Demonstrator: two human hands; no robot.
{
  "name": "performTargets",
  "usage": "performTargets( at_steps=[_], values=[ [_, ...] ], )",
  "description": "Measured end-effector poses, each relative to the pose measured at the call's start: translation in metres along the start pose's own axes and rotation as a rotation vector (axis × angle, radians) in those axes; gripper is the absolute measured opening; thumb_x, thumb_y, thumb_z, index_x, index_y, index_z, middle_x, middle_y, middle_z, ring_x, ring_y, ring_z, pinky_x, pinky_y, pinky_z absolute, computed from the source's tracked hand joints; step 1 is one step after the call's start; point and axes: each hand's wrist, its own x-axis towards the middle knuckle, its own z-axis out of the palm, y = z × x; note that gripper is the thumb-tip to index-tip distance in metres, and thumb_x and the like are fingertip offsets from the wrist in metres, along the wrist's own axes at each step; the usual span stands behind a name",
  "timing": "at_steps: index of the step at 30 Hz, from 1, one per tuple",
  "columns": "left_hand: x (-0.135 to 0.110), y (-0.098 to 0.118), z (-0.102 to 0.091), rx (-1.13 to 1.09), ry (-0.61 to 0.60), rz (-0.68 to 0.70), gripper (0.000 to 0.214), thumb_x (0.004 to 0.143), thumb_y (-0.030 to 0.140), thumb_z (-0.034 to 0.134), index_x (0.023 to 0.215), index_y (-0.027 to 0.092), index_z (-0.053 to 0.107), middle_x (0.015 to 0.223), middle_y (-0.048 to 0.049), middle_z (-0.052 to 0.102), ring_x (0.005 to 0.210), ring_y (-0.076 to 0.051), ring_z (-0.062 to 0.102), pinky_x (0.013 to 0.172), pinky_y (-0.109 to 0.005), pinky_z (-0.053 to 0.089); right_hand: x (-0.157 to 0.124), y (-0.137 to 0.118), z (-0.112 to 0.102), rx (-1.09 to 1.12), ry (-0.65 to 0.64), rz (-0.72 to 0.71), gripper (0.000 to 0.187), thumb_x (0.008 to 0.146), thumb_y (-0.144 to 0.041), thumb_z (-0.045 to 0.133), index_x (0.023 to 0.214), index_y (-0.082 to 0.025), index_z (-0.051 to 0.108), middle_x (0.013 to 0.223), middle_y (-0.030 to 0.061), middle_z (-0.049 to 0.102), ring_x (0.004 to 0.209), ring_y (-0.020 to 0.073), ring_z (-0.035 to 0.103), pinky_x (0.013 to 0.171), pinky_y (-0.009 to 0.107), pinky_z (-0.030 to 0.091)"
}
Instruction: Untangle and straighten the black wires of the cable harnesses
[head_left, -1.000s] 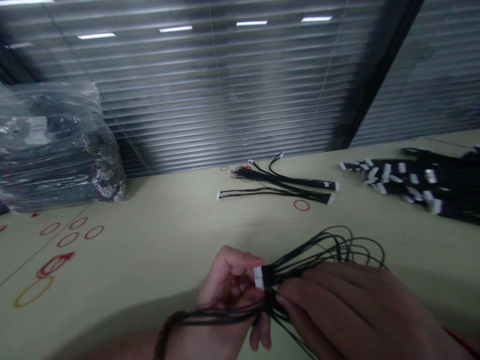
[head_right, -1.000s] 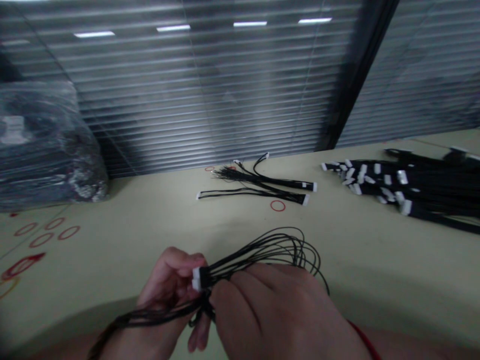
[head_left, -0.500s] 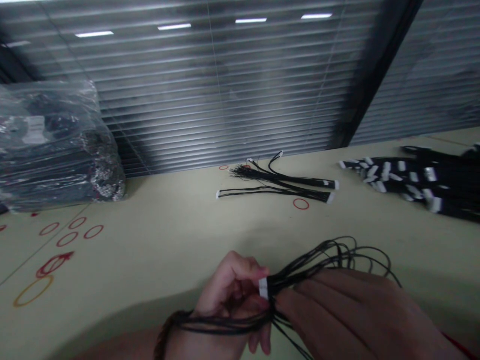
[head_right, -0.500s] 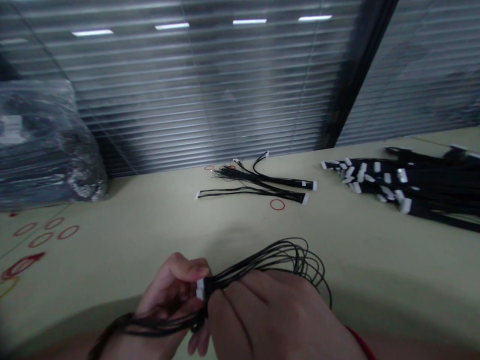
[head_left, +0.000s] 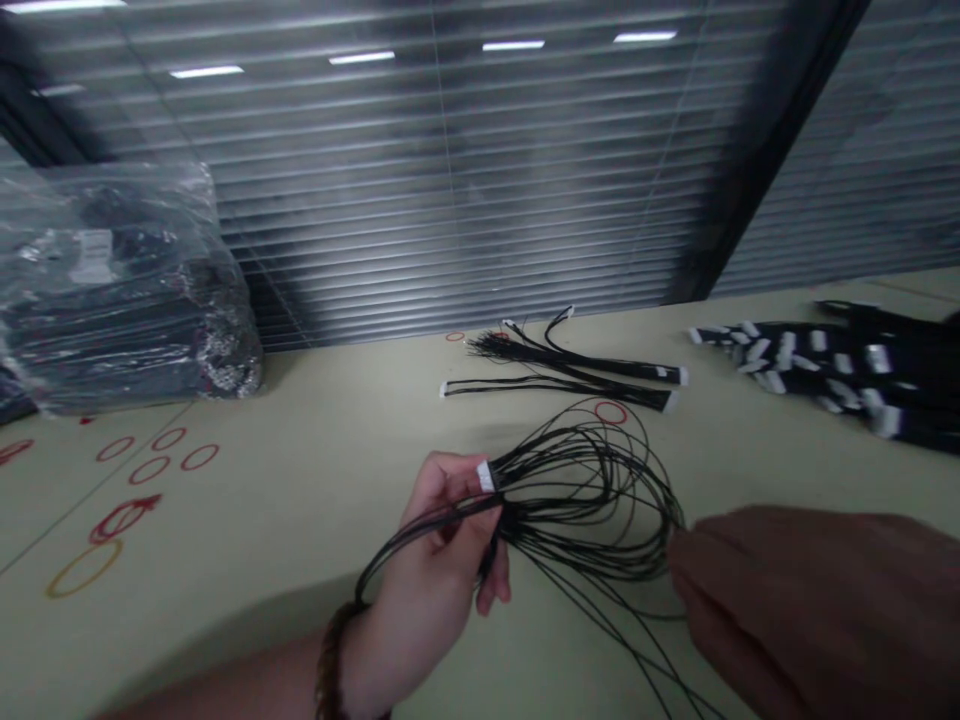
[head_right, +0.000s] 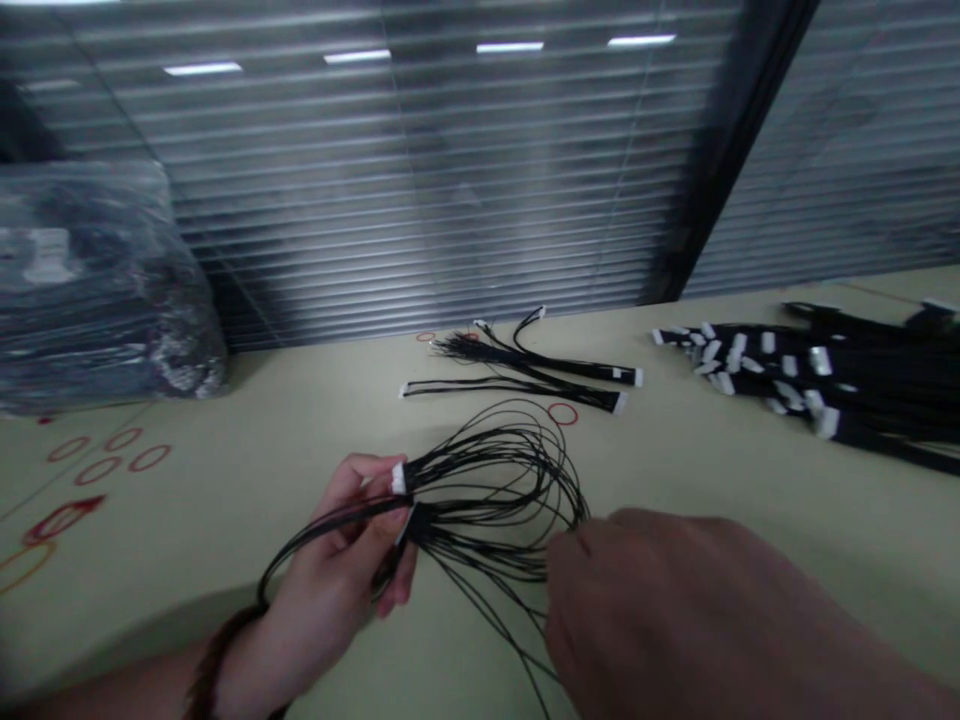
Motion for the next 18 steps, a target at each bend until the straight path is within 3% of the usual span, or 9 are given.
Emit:
performTargets(
  at_steps=[2, 4, 7, 10, 13, 16, 17, 18],
  values=[
    [0.0, 0.0, 0.0, 0.004, 0.007, 0.004, 0.014, 0.089, 0.027, 0.054, 0.094, 0.02, 0.042, 0.062, 0.0096, 0.052, 0.035, 0.0, 0.046, 0.031, -0.006, 0.035, -0.003, -0.003, 0.009, 0.035, -0.161, -0.075, 0.035, 0.071, -0.002, 0.032, 0.049, -0.023, 0.049, 0.041, -0.0003, 0.047, 0.031, 0.0173, 0.04, 0.04, 0.033, 0.016],
    [0.0, 0.0, 0.001, 0.005, -0.001, 0.009, 0.014, 0.09, 0.027, 0.053, 0.094, 0.02, 0.042, 0.062, 0.0097, 0.051, 0.035, 0.0, 0.045, 0.031, -0.006, 0.034, 0.003, -0.01, 0.017, 0.125, -0.308, -0.037, 0.032, 0.071, -0.003, 0.037, 0.055, -0.023, 0.056, 0.048, -0.0014, 0.055, 0.036, 0.0172, 0.05, 0.04, 0.031, 0.023],
    [0.0, -0.001, 0.002, 0.014, -0.027, 0.004, 0.013, 0.09, 0.026, 0.052, 0.093, 0.02, 0.041, 0.064, 0.01, 0.051, 0.034, 0.001, 0.045, 0.031, -0.006, 0.034, 0.021, -0.024, 0.025, 0.34, -0.347, 0.184, 0.02, 0.079, -0.011, 0.048, 0.074, -0.025, 0.062, 0.066, -0.0038, 0.064, 0.055, 0.016, 0.061, 0.048, 0.027, 0.037],
    [0.0, -0.003, 0.002, 0.033, -0.032, -0.006, 0.014, 0.089, 0.024, 0.052, 0.093, 0.021, 0.04, 0.067, 0.0096, 0.051, 0.034, 0.001, 0.046, 0.031, -0.007, 0.034, 0.033, -0.029, 0.024, 0.49, -0.291, 0.311, 0.018, 0.083, -0.016, 0.048, 0.076, -0.026, 0.062, 0.072, -0.0052, 0.065, 0.062, 0.0145, 0.061, 0.055, 0.026, 0.042],
    [0.0, -0.004, 0.001, 0.05, -0.031, -0.004, 0.013, 0.089, 0.025, 0.052, 0.094, 0.021, 0.04, 0.068, 0.0091, 0.051, 0.034, 0.001, 0.046, 0.031, -0.007, 0.034, 0.038, -0.015, 0.011, 0.725, -0.314, 0.361, 0.022, 0.08, -0.014, 0.044, 0.08, -0.025, 0.064, 0.071, -0.0039, 0.063, 0.063, 0.0119, 0.059, 0.056, 0.023, 0.044],
    [0.0, -0.004, 0.001, 0.048, -0.044, 0.01, 0.014, 0.089, 0.026, 0.052, 0.094, 0.021, 0.04, 0.069, 0.0088, 0.05, 0.035, 0.001, 0.046, 0.031, -0.007, 0.035, 0.044, 0.015, -0.01, 1.256, -0.475, 0.425, 0.027, 0.078, -0.018, 0.037, 0.071, -0.02, 0.063, 0.052, -0.0029, 0.052, 0.046, 0.0073, 0.051, 0.043, 0.015, 0.037],
    [0.0, -0.004, 0.001, 0.045, -0.046, 0.01, 0.014, 0.089, 0.027, 0.051, 0.094, 0.021, 0.04, 0.069, 0.0087, 0.05, 0.035, 0.001, 0.046, 0.031, -0.007, 0.035, 0.047, 0.026, -0.016, 1.378, -0.478, 0.434, 0.028, 0.078, -0.021, 0.036, 0.069, -0.019, 0.062, 0.049, -0.0034, 0.049, 0.043, 0.0067, 0.049, 0.041, 0.015, 0.036],
    [0.0, -0.004, 0.001, 0.041, -0.046, 0.009, 0.014, 0.089, 0.027, 0.052, 0.094, 0.021, 0.04, 0.069, 0.0086, 0.05, 0.035, 0.001, 0.047, 0.031, -0.007, 0.035, 0.049, 0.036, -0.02, 1.357, -0.404, 0.432, 0.028, 0.079, -0.026, 0.036, 0.069, -0.019, 0.061, 0.047, -0.0039, 0.048, 0.042, 0.0064, 0.049, 0.041, 0.015, 0.037]
  ],
)
